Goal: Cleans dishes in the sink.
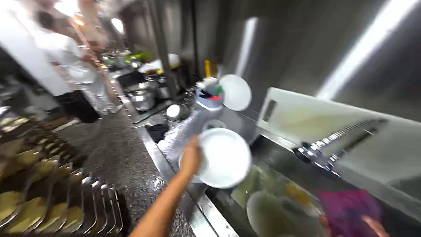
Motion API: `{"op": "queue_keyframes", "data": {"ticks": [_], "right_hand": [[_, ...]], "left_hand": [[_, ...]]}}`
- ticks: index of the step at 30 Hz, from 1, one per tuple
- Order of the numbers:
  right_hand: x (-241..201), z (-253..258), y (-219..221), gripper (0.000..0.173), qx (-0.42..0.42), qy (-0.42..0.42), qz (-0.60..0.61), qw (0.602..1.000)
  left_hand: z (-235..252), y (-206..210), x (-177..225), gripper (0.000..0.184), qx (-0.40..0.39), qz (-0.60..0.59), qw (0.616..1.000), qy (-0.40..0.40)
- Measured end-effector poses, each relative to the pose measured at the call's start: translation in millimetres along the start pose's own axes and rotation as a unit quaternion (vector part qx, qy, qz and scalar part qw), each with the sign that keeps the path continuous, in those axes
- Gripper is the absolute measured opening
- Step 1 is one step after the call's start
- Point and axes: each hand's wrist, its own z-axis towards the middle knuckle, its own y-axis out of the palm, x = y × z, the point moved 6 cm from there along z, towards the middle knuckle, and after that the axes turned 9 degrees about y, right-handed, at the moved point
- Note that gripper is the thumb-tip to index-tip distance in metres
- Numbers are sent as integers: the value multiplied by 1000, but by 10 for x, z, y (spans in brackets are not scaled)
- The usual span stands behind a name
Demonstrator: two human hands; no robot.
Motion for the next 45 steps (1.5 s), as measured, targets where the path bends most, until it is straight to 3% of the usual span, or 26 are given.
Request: {"op": "queue_keyframes", "data": {"ticks": [2,5,8,10,13,15,17,20,22,24,27,30,32,34,36,38,41,43,45], "right_hand": [[149,-70,-150,24,124,39,-18,991],[285,-283,-300,25,260,144,-34,954],[554,-293,-627,26,307,198,-28,931],[665,-249,-824,25,304,179,-27,935],[647,-78,-1139,22,372,163,-97,909],[676,103,-1432,23,360,194,-233,882],[739,285,-1732,30,295,248,-420,821],[909,493,-2130,35,172,348,-592,706],[996,523,-2388,35,160,394,-600,677],[1012,518,-2551,38,171,438,-579,666],[1120,489,-2750,43,167,483,-565,647],[1345,436,-2909,45,172,490,-536,666],[1444,414,-2966,47,170,497,-492,694],[1400,428,-2961,46,170,498,-446,723],[1162,485,-2862,41,202,469,-436,741],[813,578,-2685,37,275,389,-456,752],[442,638,-1945,38,337,246,-465,781],[489,612,-1197,36,294,76,-465,831],[707,552,-505,28,211,-96,-473,850]], "left_hand": [[125,-186,-423,52,17,51,996,-70],[178,-181,-903,50,-22,104,984,-143],[141,-84,-1021,43,-43,162,973,-160],[81,-84,-774,42,14,219,972,-87],[10,223,-214,39,81,187,972,115],[-89,792,84,31,-7,120,972,203],[-265,1621,261,28,-195,51,954,220],[-589,2885,378,40,-515,43,840,163],[-853,3545,345,48,-630,84,758,143],[-1038,4033,234,53,-672,128,718,129],[-1173,4504,14,47,-678,154,713,88],[-1264,4683,-113,50,-687,118,717,13],[-1291,4749,-217,57,-697,92,711,-19],[-1295,4734,-244,52,-685,47,725,-59],[-1213,4526,-11,41,-640,7,763,-93],[-1024,4198,336,31,-560,-33,825,-64],[-703,3624,603,35,-411,-127,903,-14],[-568,3293,673,38,-329,-235,914,-24],[-535,3015,768,43,-275,-318,906,-42]]}}
